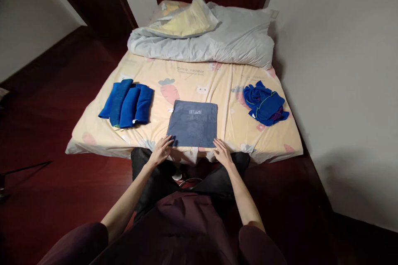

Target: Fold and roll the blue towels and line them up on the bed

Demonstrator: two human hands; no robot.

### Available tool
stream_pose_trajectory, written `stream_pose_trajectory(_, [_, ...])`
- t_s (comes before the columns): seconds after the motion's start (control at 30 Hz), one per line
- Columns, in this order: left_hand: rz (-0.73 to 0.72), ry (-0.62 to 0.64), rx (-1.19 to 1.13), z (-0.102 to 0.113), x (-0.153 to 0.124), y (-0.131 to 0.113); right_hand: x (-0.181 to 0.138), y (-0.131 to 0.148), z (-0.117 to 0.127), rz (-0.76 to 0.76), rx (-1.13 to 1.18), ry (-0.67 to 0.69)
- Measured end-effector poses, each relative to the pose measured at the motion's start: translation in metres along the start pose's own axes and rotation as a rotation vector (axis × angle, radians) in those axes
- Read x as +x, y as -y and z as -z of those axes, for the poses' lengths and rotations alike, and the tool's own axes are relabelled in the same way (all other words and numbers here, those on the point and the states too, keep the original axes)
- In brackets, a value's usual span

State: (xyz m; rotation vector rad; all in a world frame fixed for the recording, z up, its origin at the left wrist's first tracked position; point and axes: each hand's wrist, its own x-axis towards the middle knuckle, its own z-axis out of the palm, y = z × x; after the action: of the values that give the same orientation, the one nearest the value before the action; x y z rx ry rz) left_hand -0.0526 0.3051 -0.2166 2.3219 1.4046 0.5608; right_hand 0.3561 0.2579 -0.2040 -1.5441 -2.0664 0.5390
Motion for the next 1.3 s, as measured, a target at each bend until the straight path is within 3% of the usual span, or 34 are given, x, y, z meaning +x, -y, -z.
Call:
stream_pose_trajectory(0.17, [-0.035,0.131,0.059,0.008,0.02,0.004,0.016,0.006,-0.009,0.023,-0.001,0.06])
stream_pose_trajectory(0.3, [-0.042,0.153,0.057,0.014,0.032,0.007,0.025,0.006,-0.016,-0.017,-0.02,0.037])
stream_pose_trajectory(0.6, [0.139,0.021,-0.141,0.009,0.058,0.019,0.036,0.001,-0.022,-0.16,0.172,-0.126])
stream_pose_trajectory(0.8, [0.229,-0.066,-0.204,0.011,0.056,0.019,0.051,-0.001,-0.021,-0.217,0.22,-0.176])
stream_pose_trajectory(1.07, [0.218,-0.058,-0.286,0.018,0.041,0.019,0.043,-0.009,-0.019,-0.257,0.338,-0.24])
stream_pose_trajectory(1.3, [0.315,-0.138,-0.514,0.014,0.057,0.012,0.066,0.0,-0.024,-0.29,0.524,-0.251])
